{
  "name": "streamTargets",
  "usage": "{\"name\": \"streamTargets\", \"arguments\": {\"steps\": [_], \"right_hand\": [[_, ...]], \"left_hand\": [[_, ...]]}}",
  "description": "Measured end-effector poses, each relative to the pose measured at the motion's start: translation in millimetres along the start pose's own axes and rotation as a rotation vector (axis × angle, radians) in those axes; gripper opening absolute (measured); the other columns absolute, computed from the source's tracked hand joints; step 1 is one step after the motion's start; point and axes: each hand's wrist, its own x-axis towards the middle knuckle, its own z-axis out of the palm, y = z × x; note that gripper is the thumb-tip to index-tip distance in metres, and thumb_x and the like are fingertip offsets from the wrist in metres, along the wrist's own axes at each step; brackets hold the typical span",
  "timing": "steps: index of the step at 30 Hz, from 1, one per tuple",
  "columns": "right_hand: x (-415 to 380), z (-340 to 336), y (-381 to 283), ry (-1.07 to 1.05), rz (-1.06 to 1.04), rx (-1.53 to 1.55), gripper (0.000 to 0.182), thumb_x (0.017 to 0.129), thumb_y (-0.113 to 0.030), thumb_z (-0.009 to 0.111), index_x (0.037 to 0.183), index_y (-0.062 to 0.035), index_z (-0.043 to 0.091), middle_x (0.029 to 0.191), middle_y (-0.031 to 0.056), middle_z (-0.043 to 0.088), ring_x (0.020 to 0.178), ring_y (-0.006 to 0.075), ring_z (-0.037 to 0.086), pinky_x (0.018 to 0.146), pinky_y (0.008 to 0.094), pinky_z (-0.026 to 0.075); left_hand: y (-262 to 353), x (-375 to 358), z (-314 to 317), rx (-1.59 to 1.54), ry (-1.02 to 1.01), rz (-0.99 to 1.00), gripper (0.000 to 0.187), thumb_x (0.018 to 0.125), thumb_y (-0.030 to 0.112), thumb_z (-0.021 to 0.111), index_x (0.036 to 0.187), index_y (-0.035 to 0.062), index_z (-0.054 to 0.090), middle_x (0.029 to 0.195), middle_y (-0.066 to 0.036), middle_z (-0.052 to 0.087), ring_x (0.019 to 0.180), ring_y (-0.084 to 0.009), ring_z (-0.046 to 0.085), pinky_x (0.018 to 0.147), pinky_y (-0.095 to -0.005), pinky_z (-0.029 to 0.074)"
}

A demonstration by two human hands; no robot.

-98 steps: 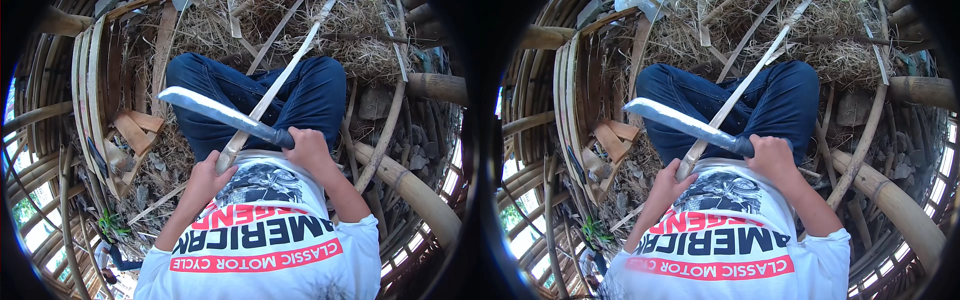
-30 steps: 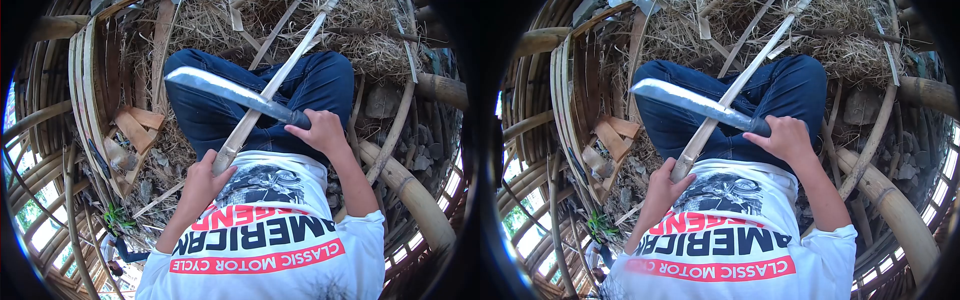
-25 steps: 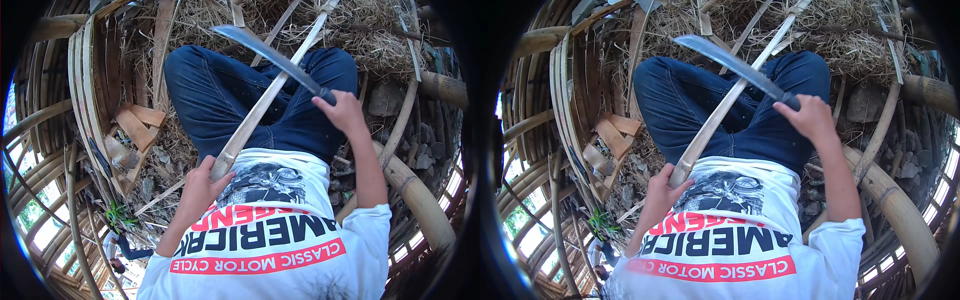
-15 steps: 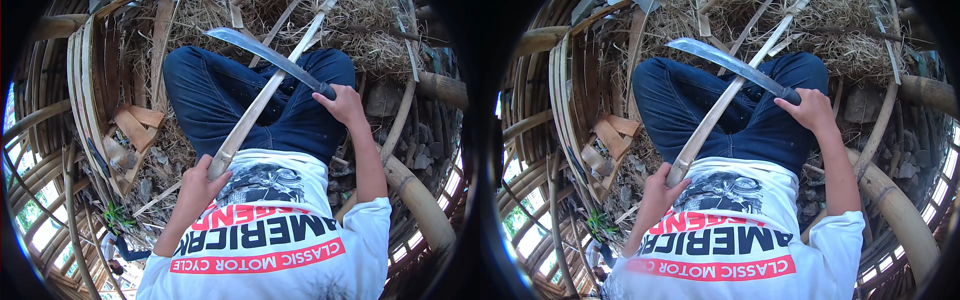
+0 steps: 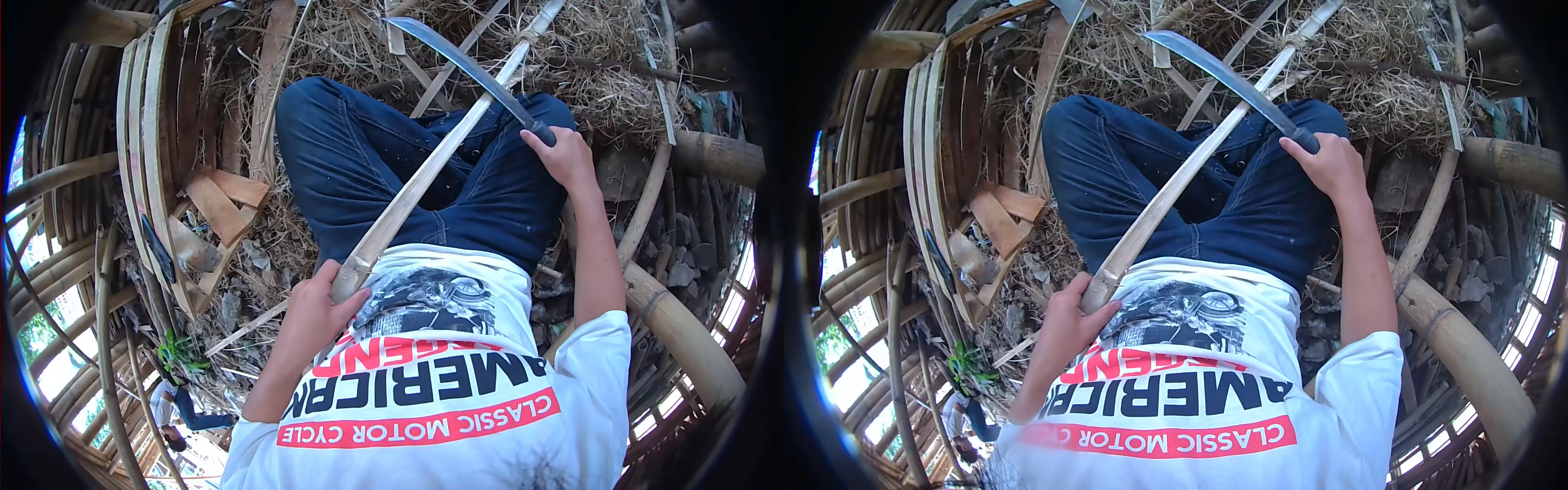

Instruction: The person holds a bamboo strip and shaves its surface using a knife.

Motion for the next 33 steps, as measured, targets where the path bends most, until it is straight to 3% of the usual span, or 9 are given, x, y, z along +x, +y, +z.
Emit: {"name": "streamTargets", "arguments": {"steps": [11,19,21,33], "right_hand": [[19,-6,6,-0.035,0.088,0.026,0.067,0.083,-0.072,0.058,0.089,-0.0073,0.075,0.090,0.0232,0.072,0.093,0.0410,0.069,0.085,0.0498,0.052],[30,-9,10,-0.010,0.043,0.022,0.067,0.083,-0.072,0.058,0.094,-0.0079,0.076,0.094,0.0224,0.072,0.097,0.0403,0.068,0.087,0.0484,0.052],[35,-8,11,0.005,0.036,0.041,0.068,0.083,-0.072,0.057,0.094,-0.0080,0.076,0.094,0.0224,0.072,0.098,0.0401,0.068,0.088,0.0482,0.051],[48,-8,18,0.005,0.090,0.047,0.072,0.082,-0.074,0.057,0.094,-0.0056,0.076,0.097,0.0234,0.072,0.100,0.0405,0.068,0.089,0.0491,0.051]], "left_hand": [[-20,-15,-11,-0.020,0.027,0.038,0.040,0.081,0.031,0.079,0.093,-0.0006,0.057,0.060,-0.020,0.058,0.055,-0.0370,0.061,0.053,-0.0415,0.046],[-14,-29,-22,0.027,0.028,-0.001,0.041,0.080,0.031,0.081,0.094,-0.0007,0.057,0.061,-0.020,0.058,0.054,-0.0353,0.059,0.052,-0.0397,0.045],[-10,-33,-26,0.012,0.001,-0.054,0.036,0.079,0.021,0.081,0.097,-0.0011,0.059,0.071,-0.014,0.062,0.059,-0.0176,0.052,0.056,-0.0341,0.043],[-22,-40,-30,-0.018,-0.019,-0.026,0.034,0.081,0.019,0.079,0.101,-0.0012,0.059,0.073,-0.011,0.060,0.062,-0.0150,0.050,0.057,-0.0318,0.043]]}}
